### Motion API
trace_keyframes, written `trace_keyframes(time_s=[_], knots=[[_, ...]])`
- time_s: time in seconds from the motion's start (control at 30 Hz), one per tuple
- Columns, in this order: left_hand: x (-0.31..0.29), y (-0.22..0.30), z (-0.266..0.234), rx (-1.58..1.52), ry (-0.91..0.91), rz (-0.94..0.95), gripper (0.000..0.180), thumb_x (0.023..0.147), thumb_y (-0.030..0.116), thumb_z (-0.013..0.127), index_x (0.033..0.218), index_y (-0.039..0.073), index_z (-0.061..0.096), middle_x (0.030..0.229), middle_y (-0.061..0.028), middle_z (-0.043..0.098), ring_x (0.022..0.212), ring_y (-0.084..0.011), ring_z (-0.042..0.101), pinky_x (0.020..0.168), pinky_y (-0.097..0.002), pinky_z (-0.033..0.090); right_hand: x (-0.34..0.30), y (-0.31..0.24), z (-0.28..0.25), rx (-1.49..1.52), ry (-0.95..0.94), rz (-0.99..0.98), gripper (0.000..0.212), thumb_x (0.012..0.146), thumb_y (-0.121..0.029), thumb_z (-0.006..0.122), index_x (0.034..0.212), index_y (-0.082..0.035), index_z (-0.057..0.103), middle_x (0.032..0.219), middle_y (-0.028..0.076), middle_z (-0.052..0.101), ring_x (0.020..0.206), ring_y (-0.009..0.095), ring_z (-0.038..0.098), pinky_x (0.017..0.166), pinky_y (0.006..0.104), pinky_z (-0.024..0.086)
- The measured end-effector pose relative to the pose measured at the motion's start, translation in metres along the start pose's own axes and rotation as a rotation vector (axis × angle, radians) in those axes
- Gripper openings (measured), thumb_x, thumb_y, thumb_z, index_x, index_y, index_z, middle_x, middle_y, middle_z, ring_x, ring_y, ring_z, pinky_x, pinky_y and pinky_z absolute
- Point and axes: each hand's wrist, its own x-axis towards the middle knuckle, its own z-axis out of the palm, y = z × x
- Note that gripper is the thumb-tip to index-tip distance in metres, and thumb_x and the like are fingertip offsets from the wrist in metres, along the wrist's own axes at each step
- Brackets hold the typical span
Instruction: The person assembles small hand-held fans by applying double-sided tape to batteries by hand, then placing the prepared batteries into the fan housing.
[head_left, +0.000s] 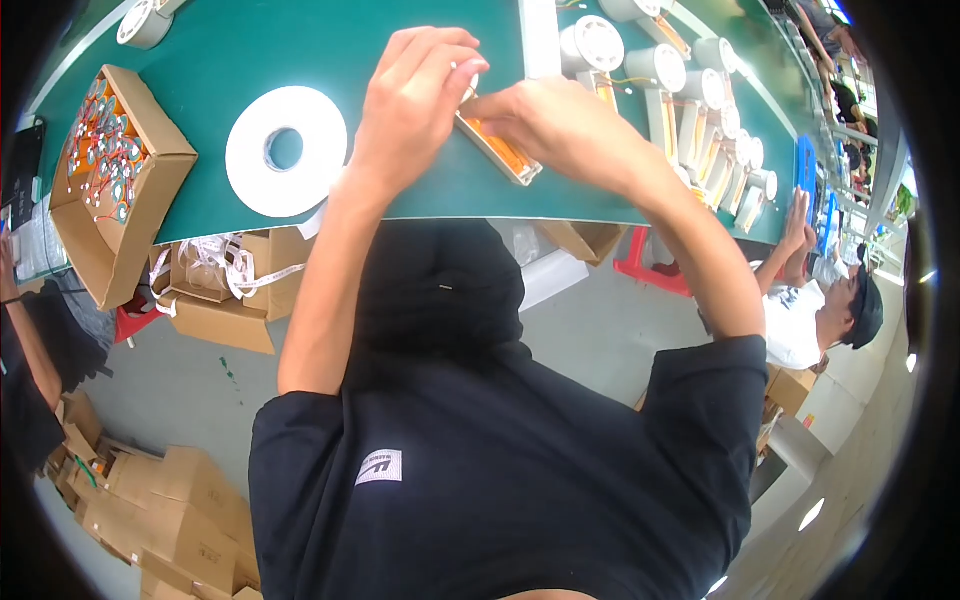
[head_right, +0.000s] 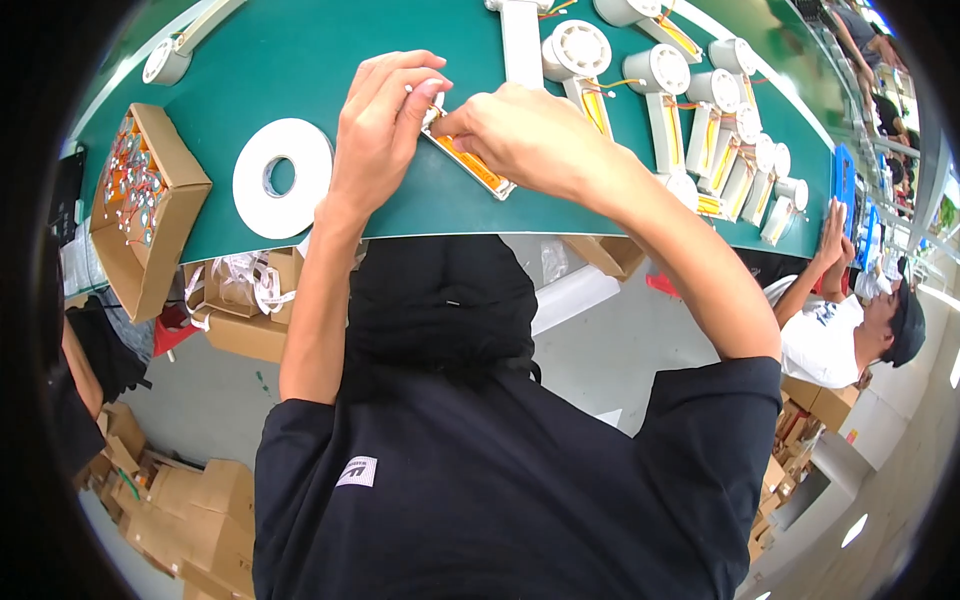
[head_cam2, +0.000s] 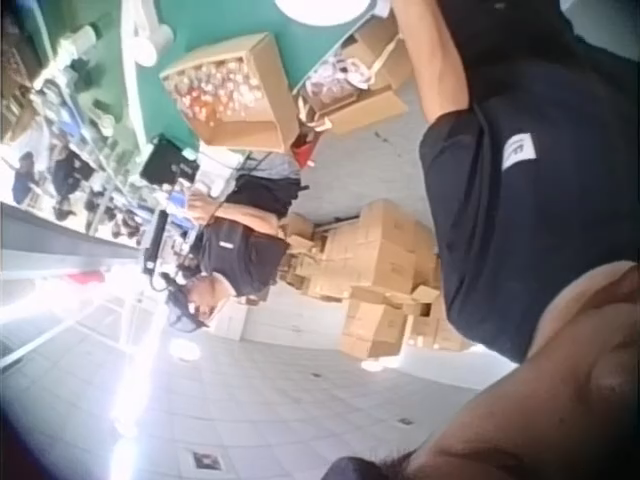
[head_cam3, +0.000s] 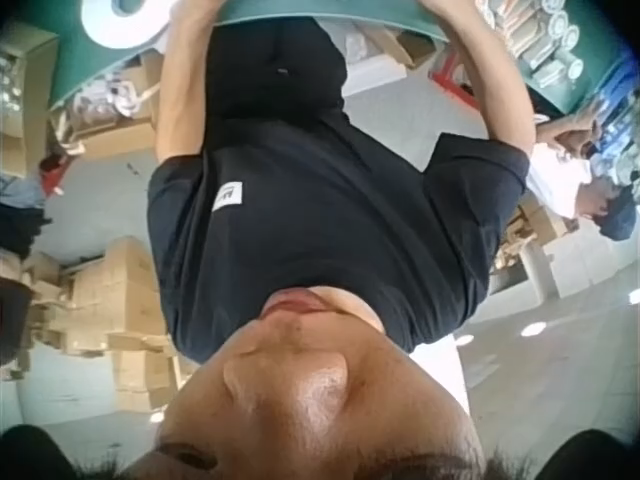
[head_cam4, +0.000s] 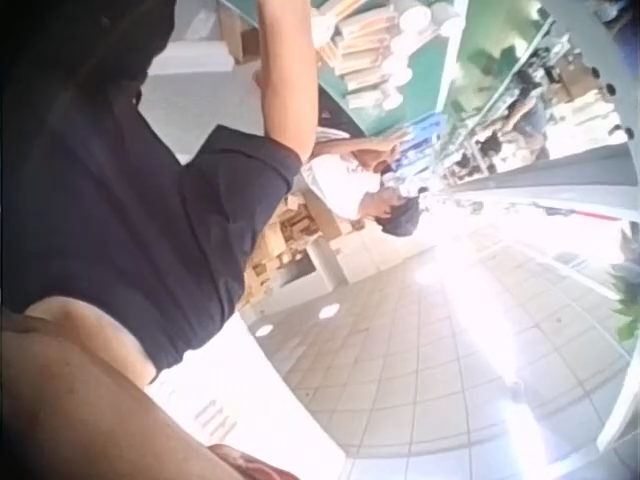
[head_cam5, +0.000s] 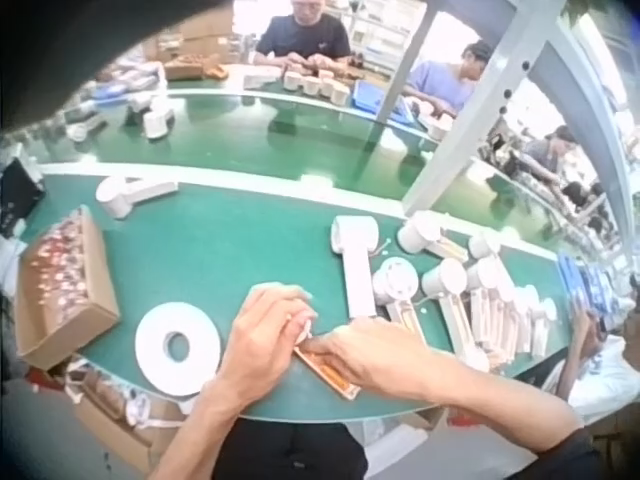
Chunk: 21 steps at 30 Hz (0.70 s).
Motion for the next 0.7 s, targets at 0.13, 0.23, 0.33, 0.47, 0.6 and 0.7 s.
trace_keyframes(time_s=[0.13, 0.23, 0.33, 0.47, 0.6, 0.7], knots=[[0.002, -0.004, 0.0, 0.025, 0.005, 0.035, 0.008, 0.092, 0.005, 0.06, 0.094, -0.001, 0.066, 0.105, -0.0105, 0.066, 0.1, -0.0267, 0.06, 0.081, -0.0348, 0.051, 0.003, 0.003, -0.001, -0.008, -0.022, 0.005, 0.023, 0.097, -0.022, 0.054, 0.113, -0.014, 0.068, 0.074, 0.015, 0.067, 0.073, 0.032, 0.068, 0.067, 0.0442, 0.053], [0.004, -0.007, -0.001, 0.007, -0.007, 0.032, 0.008, 0.092, 0.004, 0.059, 0.094, -0.002, 0.065, 0.104, -0.0111, 0.066, 0.099, -0.0266, 0.061, 0.079, -0.0344, 0.052, 0.004, 0.003, -0.004, -0.015, -0.114, 0.023, 0.026, 0.098, -0.023, 0.051, 0.119, -0.017, 0.064, 0.075, 0.014, 0.067, 0.074, 0.032, 0.068, 0.069, 0.0446, 0.053], [0.003, -0.006, -0.001, -0.011, -0.014, 0.018, 0.008, 0.092, 0.002, 0.059, 0.095, -0.002, 0.065, 0.104, -0.0114, 0.066, 0.098, -0.0266, 0.061, 0.077, -0.0339, 0.053, 0.0, 0.004, -0.006, -0.054, -0.143, -0.036, 0.03, 0.099, -0.024, 0.049, 0.127, -0.017, 0.058, 0.076, 0.013, 0.068, 0.074, 0.033, 0.068, 0.07, 0.0433, 0.053], [0.009, -0.004, -0.003, -0.036, -0.056, 0.047, 0.008, 0.092, 0.003, 0.058, 0.095, -0.001, 0.065, 0.104, -0.0118, 0.065, 0.097, -0.0263, 0.061, 0.077, -0.0341, 0.053, 0.0, -0.004, -0.02, -0.072, -0.301, -0.009, 0.047, 0.091, -0.042, 0.06, 0.128, -0.013, 0.054, 0.08, 0.013, 0.069, 0.077, 0.03, 0.069, 0.072, 0.0428, 0.055], [0.012, -0.001, -0.008, -0.062, -0.122, 0.017, 0.009, 0.093, 0.005, 0.058, 0.095, 0.0, 0.065, 0.105, -0.012, 0.065, 0.099, -0.0272, 0.06, 0.082, -0.0366, 0.05, -0.013, -0.03, -0.016, -0.311, -0.464, 0.119, 0.091, 0.075, -0.044, 0.079, 0.143, -0.014, 0.026, 0.089, 0.017, 0.07, 0.082, 0.033, 0.07, 0.069, 0.0432, 0.056], [0.01, 0.002, -0.013, -0.073, -0.135, -0.027, 0.016, 0.089, 0.005, 0.062, 0.105, 0.0, 0.062, 0.109, -0.0137, 0.064, 0.104, -0.0296, 0.059, 0.087, -0.0368, 0.049, -0.025, -0.016, 0.011, -0.206, -0.207, 0.008, 0.095, 0.072, -0.034, 0.082, 0.143, -0.012, 0.023, 0.093, 0.018, 0.067, 0.08, 0.038, 0.068, 0.064, 0.0452, 0.054]])
